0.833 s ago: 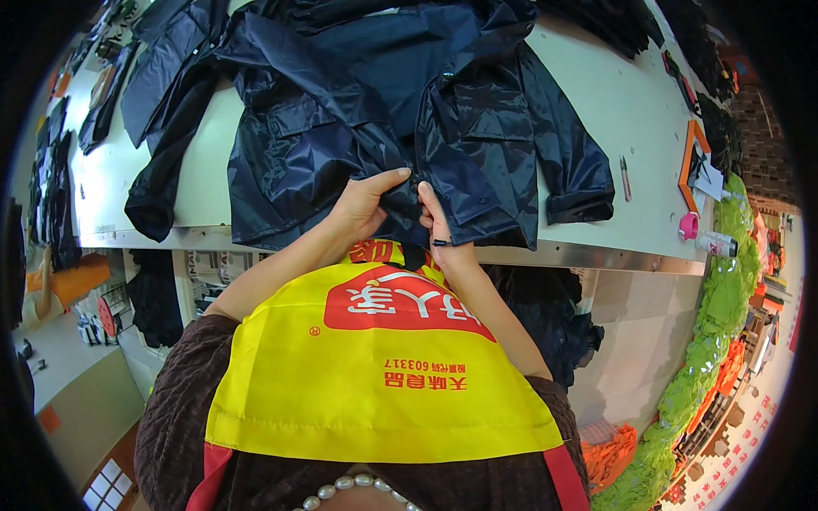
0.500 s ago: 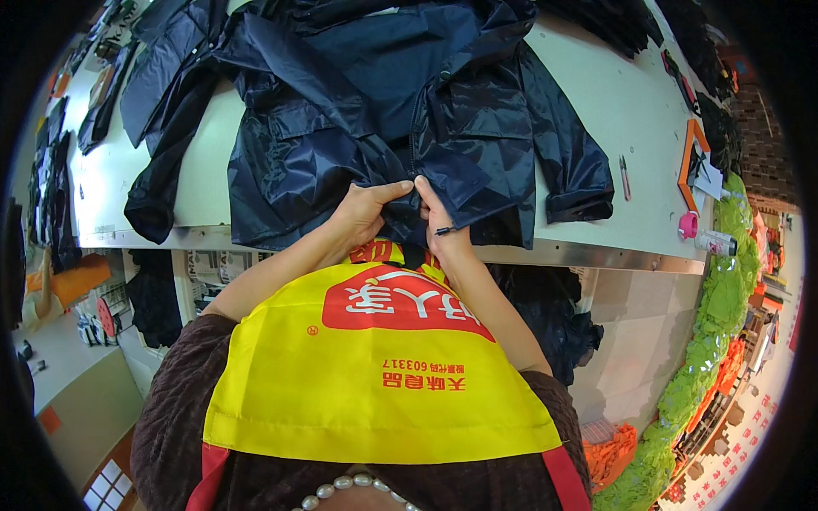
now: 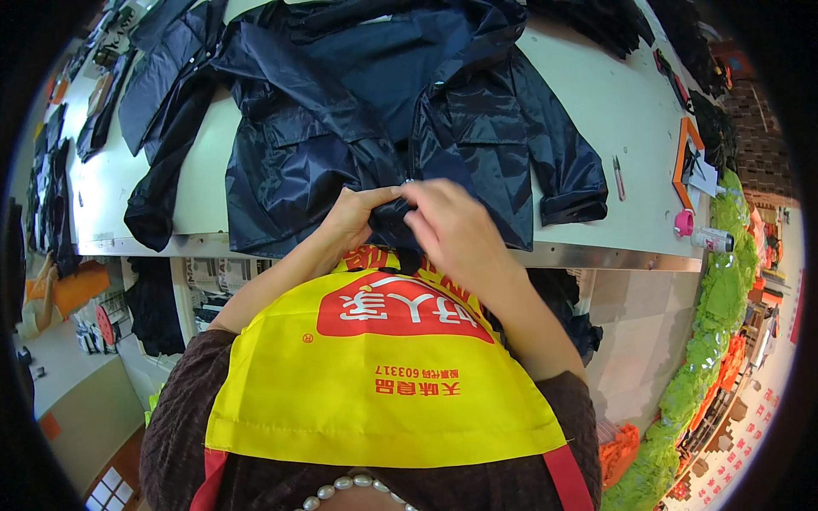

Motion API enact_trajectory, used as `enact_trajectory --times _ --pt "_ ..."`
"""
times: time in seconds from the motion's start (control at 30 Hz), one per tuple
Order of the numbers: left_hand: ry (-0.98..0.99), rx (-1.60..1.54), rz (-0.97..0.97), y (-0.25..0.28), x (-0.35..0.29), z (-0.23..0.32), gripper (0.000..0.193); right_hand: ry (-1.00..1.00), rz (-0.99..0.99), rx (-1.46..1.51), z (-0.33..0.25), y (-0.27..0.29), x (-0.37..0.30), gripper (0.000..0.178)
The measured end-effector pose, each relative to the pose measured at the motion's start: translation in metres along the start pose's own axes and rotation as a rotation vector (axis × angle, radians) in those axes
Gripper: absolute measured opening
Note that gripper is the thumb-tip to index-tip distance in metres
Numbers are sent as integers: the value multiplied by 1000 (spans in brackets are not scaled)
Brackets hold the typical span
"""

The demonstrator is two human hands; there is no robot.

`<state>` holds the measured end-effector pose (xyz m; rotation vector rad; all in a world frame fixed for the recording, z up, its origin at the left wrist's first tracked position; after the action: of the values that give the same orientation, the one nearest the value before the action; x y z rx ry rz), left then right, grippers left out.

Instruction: The person folds a dark jacket on a table, smooths it, and places it into a branded packaging bag. The person then retrieves another jacket from a basket, cuts a tag off with scissors, and folds it before placing it into a bag. The process is repeated for multiple jackets.

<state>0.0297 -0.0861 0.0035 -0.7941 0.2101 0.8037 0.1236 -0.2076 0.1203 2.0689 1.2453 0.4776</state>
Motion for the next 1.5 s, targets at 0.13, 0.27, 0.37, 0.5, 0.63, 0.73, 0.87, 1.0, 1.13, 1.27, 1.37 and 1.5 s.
enact_trajectory --times 0.13,0.27,0.37,0.5,0.63,0.73,0.87,1.0,1.13,1.27,1.37,1.5 --pt "-39 1 -8 -7 -5 5 15 110 -86 -417 36 -24 27 25" --pt "-92 108 16 8 -3 2 31 190 -140 -356 41 -31 41 8" --pt "-123 211 2 7 -12 9 37 192 -105 -270 53 -32 67 4" --pt "-118 524 -88 14 -29 20 62 156 234 -59 69 -30 120 9" --pt "-124 654 -29 20 -37 44 71 -32 451 -69 122 22 118 26" --pt "-196 1196 124 69 -25 44 57 -513 476 -808 190 74 75 70" --pt "-343 1544 140 162 21 68 48 -512 253 -600 298 84 -1 23" --pt "-444 1758 321 209 33 156 35 -720 -260 -444 275 93 -87 37" --pt "-598 1695 298 261 55 181 27 -834 -712 -848 241 77 -145 51" --pt "-471 1623 117 226 51 176 26 -801 -377 -780 195 77 -89 33" --pt "-480 1505 35 204 45 169 26 -429 294 -180 99 69 35 33" --pt "-541 1672 219 212 44 148 39 -356 306 -441 95 -15 149 46"
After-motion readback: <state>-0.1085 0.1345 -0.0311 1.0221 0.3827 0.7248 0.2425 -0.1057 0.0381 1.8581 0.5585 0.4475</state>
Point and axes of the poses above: each hand's wrist, its own x-axis towards the middle knuckle, its own y-axis out of the back of the hand, z = x × y, the point moved 2 cm from there along x, towards the middle knuckle, and after that the axes turned 15 degrees about -y, right-handed, at the moved point
